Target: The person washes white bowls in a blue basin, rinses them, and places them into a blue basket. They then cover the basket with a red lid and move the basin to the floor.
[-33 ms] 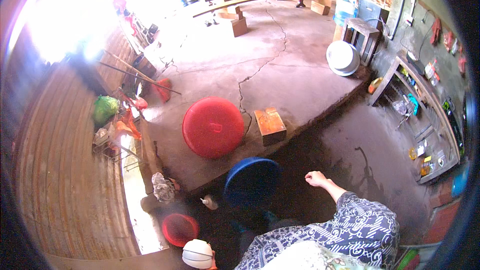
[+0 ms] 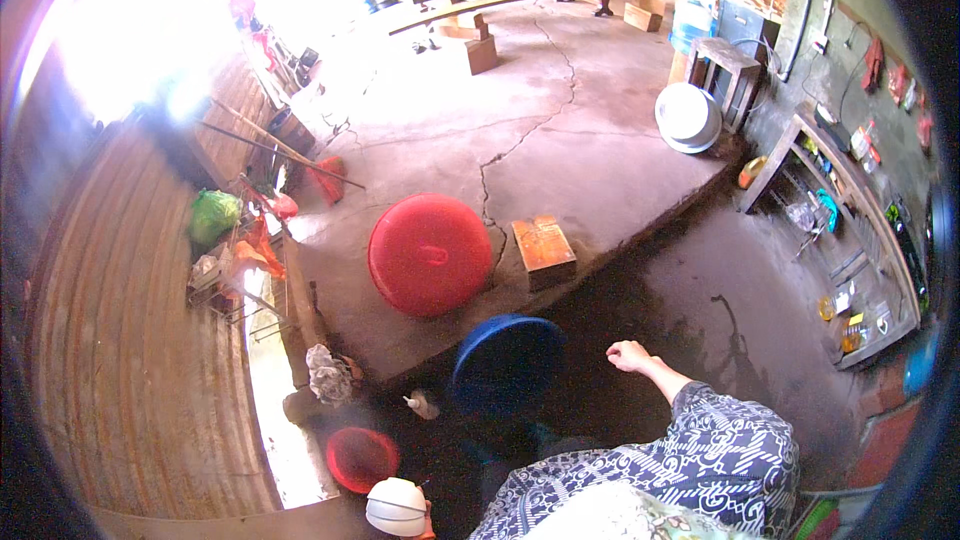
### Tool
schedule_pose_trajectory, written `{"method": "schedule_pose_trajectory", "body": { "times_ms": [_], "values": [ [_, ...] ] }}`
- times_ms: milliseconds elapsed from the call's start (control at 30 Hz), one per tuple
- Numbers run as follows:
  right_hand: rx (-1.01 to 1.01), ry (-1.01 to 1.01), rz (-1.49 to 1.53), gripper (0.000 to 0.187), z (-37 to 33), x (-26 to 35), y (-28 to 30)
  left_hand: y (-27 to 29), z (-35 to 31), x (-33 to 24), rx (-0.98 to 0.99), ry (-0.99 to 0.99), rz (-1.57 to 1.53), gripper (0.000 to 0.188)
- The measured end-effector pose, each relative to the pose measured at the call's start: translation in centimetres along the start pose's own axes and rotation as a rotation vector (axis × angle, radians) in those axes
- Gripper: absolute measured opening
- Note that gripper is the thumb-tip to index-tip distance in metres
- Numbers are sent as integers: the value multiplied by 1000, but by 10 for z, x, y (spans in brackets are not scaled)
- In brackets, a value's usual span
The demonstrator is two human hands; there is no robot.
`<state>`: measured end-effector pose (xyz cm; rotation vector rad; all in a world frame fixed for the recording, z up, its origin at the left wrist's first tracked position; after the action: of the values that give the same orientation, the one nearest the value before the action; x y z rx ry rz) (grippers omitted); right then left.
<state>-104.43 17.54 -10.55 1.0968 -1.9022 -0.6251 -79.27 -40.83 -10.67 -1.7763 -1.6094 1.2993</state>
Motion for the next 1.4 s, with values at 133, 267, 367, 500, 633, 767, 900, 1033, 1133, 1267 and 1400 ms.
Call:
{"method": "schedule_pose_trajectory", "body": {
  "times_ms": [133,267,367,500,633,767,900,1033,1133,1267,1400],
  "values": [
    [143,125,-29,33,11,60,-16,-1,18,-20,32,-2,-20,58],
    [293,198,-135,35,3,95,-48,-11,43,-43,96,11,-10,58],
    [292,220,-122,36,-3,106,-72,-15,65,-58,130,39,0,59],
    [276,234,-130,37,-16,93,-97,-21,92,-64,165,99,7,59],
    [260,102,-100,37,-34,60,-111,-28,117,-56,198,181,11,60],
    [258,-42,-101,36,-59,24,-122,-36,138,-44,238,277,12,61],
    [192,-152,-48,33,-71,-7,-136,-58,147,-34,341,515,-217,61],
    [119,7,-160,27,-59,-3,-146,-68,161,-30,287,350,304,60],
    [149,-18,121,24,-50,8,-146,-78,175,-15,272,411,269,56],
    [211,47,432,26,-32,37,-138,-88,190,-6,281,444,348,52],
    [262,57,368,26,-10,49,-138,-102,204,-3,291,484,453,47]
  ]
}}
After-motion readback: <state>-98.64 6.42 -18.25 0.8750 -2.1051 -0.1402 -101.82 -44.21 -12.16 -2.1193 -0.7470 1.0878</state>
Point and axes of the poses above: each hand's wrist, its own z-axis towards the middle knuckle, its own y-axis out of the back of the hand, x = y × z, the point moved 6 cm from there along z, towards the middle knuckle, and after that the axes turned 3 degrees about y, right-handed, at the moved point
